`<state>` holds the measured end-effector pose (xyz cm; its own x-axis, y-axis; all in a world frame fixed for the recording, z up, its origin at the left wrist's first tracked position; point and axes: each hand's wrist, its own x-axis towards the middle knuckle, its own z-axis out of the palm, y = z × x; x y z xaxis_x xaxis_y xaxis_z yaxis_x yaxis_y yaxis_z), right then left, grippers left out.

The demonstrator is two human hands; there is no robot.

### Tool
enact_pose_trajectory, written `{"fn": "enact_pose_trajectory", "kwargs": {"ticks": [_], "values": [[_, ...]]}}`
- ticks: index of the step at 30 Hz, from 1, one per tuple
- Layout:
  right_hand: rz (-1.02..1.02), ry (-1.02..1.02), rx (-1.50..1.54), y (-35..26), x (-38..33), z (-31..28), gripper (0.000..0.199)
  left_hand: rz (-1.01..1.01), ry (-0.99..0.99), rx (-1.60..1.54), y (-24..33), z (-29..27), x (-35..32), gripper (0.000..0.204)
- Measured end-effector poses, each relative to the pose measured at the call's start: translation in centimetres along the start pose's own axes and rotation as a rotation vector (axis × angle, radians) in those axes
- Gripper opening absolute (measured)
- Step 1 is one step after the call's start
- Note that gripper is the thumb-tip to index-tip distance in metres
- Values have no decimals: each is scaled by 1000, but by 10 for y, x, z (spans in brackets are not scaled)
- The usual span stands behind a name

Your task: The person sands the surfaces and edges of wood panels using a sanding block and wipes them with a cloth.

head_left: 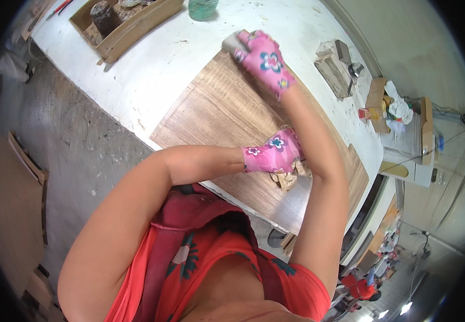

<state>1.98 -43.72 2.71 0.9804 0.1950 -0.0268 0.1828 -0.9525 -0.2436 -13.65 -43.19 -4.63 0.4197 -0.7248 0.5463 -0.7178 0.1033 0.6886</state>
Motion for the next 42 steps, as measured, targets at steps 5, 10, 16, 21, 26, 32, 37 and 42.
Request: {"fn": "enact_pose_trajectory", "kwargs": {"ticks": [5, 10, 16, 21, 26, 32, 37, 42], "values": [[145, 113, 42, 39, 23, -8, 52, 5, 87, -241, 5, -6, 1, 63], [186, 133, 50, 70, -19, -12, 47, -56, -140, -128, 6, -15, 9, 63], [343, 169, 70, 143, -137, -28, 39, -12, -194, -73, 22, -23, 23, 63], [666, 208, 9, 204, -249, -45, 47, -69, -234, -150, 28, -30, 29, 65], [860, 251, 16, 288, -358, -56, 46, -100, -272, -43, 29, -26, 28, 65], [973, 419, 24, 321, -396, -51, 43, -89, -243, -35, 33, -21, 27, 62], [1024, 559, 135, 304, -385, -21, 46, -47, -230, -58, 24, -15, 26, 55], [1038, 631, 179, 249, -420, -13, 43, -61, -242, -30, 31, -13, 28, 52]]}}
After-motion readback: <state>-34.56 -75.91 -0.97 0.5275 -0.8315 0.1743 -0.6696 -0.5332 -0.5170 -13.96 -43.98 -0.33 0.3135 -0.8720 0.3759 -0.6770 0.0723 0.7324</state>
